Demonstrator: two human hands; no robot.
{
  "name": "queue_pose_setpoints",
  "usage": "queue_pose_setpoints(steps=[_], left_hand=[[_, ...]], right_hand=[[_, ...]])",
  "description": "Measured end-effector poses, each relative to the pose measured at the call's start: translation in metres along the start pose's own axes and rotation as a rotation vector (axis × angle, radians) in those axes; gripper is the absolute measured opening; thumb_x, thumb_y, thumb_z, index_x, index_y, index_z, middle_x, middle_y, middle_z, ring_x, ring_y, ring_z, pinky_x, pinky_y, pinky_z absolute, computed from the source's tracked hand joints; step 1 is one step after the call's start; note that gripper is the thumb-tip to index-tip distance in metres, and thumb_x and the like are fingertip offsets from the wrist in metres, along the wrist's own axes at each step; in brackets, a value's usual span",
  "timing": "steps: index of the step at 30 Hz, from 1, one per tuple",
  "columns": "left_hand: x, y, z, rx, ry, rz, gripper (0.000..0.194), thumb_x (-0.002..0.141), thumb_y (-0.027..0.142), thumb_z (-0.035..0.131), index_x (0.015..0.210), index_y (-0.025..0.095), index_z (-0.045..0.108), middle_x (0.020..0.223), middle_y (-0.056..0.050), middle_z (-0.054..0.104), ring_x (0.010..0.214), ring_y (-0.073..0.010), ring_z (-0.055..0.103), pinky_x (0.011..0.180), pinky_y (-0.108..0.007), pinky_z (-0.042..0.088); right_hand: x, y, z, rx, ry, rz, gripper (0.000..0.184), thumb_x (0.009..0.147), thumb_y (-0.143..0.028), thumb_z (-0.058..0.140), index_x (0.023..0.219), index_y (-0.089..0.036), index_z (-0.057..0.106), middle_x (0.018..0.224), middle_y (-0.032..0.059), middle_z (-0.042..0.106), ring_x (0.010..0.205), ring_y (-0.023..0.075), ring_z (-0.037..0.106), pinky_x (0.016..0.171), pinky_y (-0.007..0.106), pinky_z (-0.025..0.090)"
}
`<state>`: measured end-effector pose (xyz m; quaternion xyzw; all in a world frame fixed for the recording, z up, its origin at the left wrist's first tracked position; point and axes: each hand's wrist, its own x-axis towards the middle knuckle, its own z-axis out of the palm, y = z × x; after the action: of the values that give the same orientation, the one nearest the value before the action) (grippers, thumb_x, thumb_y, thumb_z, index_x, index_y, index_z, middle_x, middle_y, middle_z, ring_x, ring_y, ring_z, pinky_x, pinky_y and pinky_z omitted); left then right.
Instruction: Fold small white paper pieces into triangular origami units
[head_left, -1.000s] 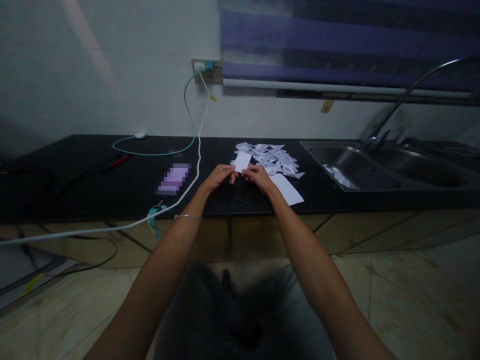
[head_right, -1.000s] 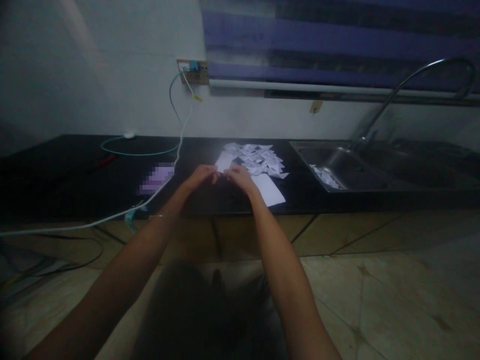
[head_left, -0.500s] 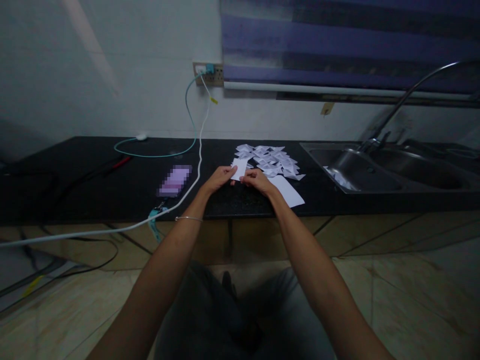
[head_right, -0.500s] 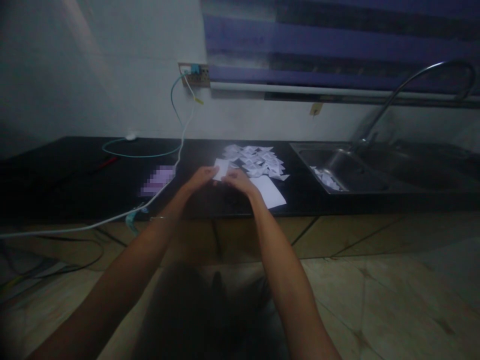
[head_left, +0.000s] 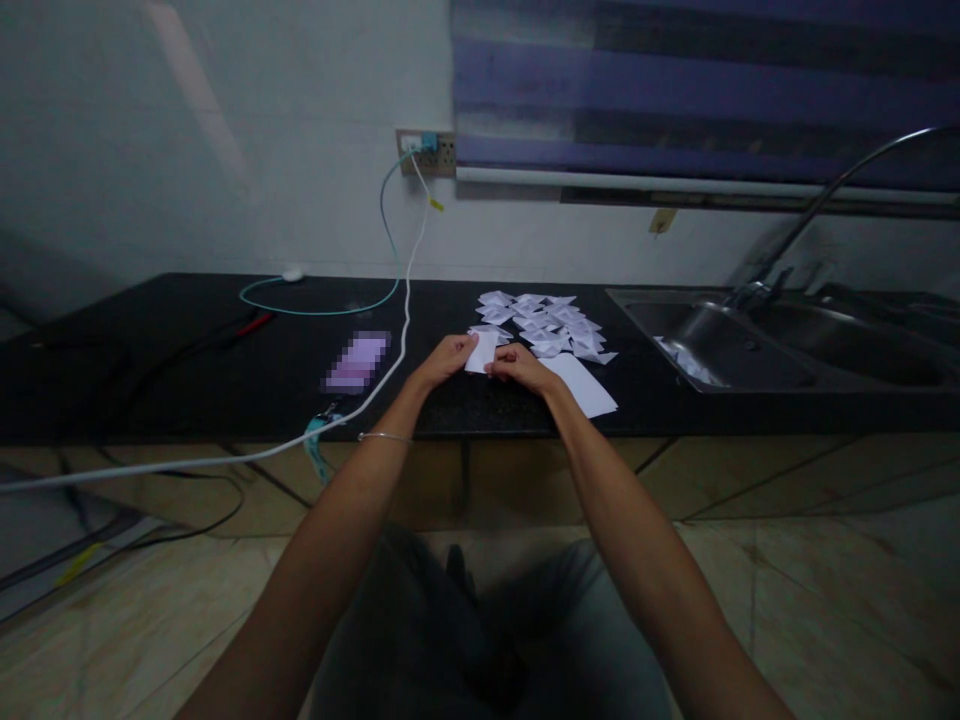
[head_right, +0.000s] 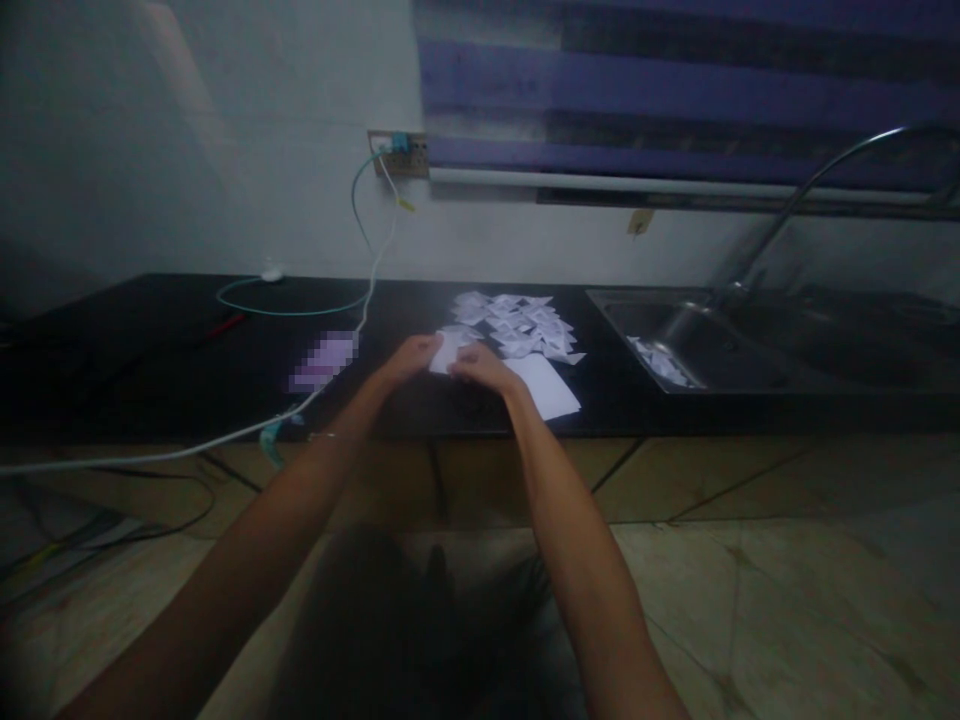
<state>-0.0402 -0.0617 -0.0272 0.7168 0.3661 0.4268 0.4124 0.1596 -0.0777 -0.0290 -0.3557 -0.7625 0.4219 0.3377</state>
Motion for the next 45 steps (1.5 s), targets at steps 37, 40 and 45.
queue_pose_setpoints(steps=[37,40,45], left_hand=[[-0.002,0.011,-0.004,0.053,-0.247,-0.083,0.057,0.082,0.064,0.064,0.058,0.013,0.059,0.043,0.0,0.052,0.042,-0.0071,0.045,0.047,-0.019,0.03],[-0.002,0.009,-0.001,0.09,-0.266,-0.065,0.064,0.085,0.071,0.055,0.056,0.014,0.056,0.041,0.002,0.049,0.041,-0.0071,0.042,0.046,-0.02,0.031],[-0.002,0.008,-0.001,0.029,-0.308,-0.012,0.074,0.088,0.078,0.04,0.059,0.013,0.06,0.042,-0.001,0.053,0.044,-0.0089,0.049,0.054,-0.02,0.039]], right_hand=[[0.004,0.009,0.004,0.329,0.26,-0.043,0.036,0.077,-0.053,0.074,0.077,-0.018,0.07,0.072,0.0019,0.068,0.06,0.0112,0.056,0.06,0.025,0.044],[0.005,0.01,0.005,0.28,0.289,-0.041,0.036,0.077,-0.053,0.074,0.075,-0.017,0.07,0.072,0.0033,0.07,0.058,0.0112,0.056,0.06,0.026,0.044],[0.006,0.014,0.004,0.24,0.316,-0.051,0.036,0.079,-0.052,0.071,0.073,-0.017,0.068,0.068,0.0019,0.067,0.057,0.0111,0.053,0.06,0.026,0.042]])
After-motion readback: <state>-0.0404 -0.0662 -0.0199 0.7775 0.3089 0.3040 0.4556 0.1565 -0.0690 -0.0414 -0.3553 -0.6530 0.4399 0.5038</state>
